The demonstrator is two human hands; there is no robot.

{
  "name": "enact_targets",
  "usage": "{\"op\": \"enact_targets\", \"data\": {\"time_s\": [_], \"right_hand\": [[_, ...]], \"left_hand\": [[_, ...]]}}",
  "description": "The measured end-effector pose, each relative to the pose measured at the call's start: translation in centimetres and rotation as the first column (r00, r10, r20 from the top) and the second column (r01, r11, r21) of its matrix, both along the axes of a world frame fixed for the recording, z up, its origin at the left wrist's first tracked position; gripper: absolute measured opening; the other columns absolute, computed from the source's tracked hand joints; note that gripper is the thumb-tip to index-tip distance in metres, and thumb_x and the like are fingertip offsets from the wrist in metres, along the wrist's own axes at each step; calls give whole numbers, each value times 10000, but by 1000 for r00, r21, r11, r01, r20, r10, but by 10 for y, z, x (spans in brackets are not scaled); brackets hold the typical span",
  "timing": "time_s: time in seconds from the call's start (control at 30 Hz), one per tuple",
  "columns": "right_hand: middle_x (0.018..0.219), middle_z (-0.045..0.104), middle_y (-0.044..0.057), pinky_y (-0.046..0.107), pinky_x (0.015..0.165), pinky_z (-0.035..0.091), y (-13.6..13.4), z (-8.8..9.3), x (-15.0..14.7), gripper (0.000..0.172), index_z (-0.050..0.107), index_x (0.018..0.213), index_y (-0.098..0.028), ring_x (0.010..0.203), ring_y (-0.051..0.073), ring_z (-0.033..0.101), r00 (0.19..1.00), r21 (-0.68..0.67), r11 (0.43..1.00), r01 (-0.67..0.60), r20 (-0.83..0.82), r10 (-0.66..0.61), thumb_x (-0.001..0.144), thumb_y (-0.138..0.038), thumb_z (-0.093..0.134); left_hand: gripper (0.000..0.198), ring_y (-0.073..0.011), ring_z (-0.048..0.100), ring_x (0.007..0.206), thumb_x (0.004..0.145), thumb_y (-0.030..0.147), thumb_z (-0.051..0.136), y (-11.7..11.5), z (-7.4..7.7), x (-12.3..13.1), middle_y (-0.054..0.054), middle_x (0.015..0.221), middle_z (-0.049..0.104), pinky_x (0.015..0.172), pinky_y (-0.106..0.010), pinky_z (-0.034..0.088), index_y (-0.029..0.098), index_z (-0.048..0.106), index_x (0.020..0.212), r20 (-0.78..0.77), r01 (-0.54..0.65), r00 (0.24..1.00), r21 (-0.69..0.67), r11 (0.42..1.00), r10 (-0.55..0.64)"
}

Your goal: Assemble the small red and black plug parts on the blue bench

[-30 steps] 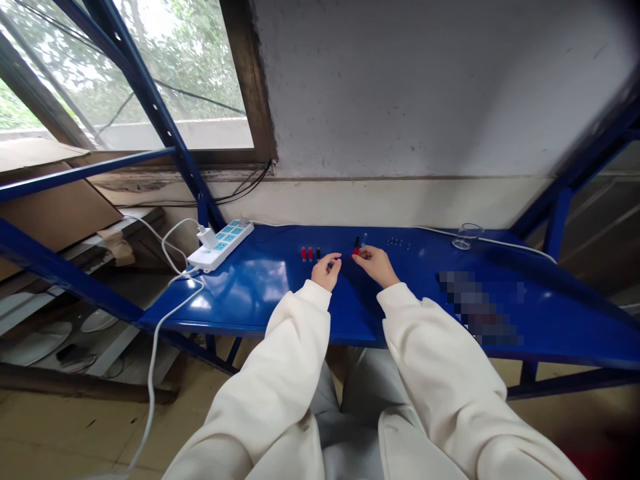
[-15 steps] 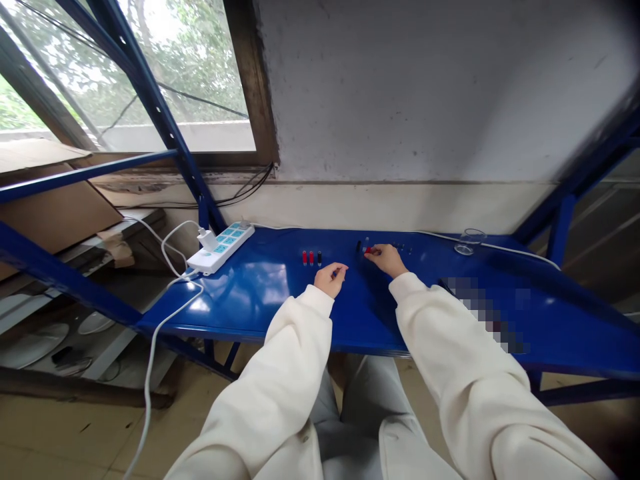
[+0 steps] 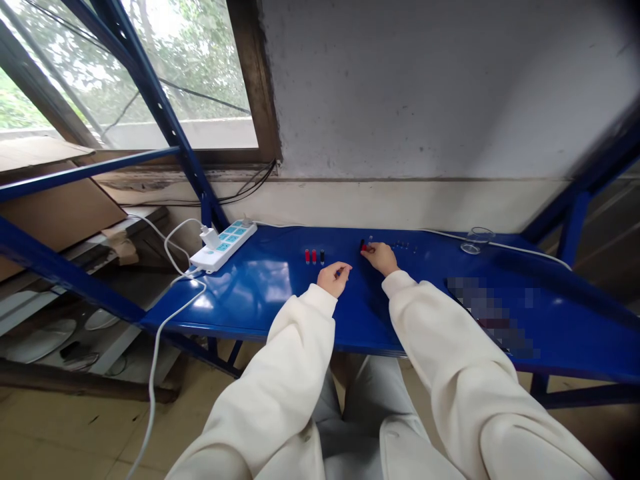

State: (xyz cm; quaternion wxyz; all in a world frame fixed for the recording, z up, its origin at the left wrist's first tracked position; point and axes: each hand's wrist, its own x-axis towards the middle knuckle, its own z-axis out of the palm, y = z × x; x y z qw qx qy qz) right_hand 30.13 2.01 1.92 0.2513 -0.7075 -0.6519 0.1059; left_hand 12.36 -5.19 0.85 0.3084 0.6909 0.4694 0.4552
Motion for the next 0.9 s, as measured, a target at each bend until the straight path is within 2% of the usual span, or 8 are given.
{"op": "enact_targets", "data": {"time_s": [0.3, 0.5, 0.7, 0.9], "right_hand": [[813, 662, 70, 242, 639, 415, 0, 4, 1, 190, 640, 814, -188, 805, 185, 610, 1000, -19, 1000, 13, 19, -13, 728, -338, 562], [827, 668, 93, 236, 621, 420, 2, 3, 12, 159, 634, 839, -157, 779, 189, 623, 998, -116, 992, 49, -32, -53, 700, -212, 579], [770, 663, 93, 266, 625, 427, -4, 3, 7, 215, 660, 743, -181, 770, 216, 625, 993, -93, 989, 114, 26, -112, 708, -378, 582], [739, 661, 83, 273, 619, 422, -8, 6, 5, 260, 681, 752, -196, 753, 220, 624, 992, -77, 990, 117, 56, -113, 714, -427, 569]], "left_hand": [[282, -58, 439, 414, 796, 349, 437, 0, 1, 1, 1, 589, 580, 424, -187, 385, 164, 644, 851, 13, 2, 1000, -1, 1000, -2], [279, -65, 446, 418, 791, 352, 447, 0, 1, 0, -2, 580, 578, 414, -186, 380, 169, 650, 845, 25, 13, 1000, -2, 1000, -13], [289, -62, 438, 413, 795, 360, 438, -1, 1, 1, -2, 585, 578, 422, -188, 380, 168, 648, 846, 31, 9, 999, -6, 1000, -8], [254, -76, 479, 466, 779, 326, 460, 0, 0, 1, -7, 595, 586, 459, -191, 392, 165, 647, 840, 19, -15, 1000, 12, 1000, 15]]}}
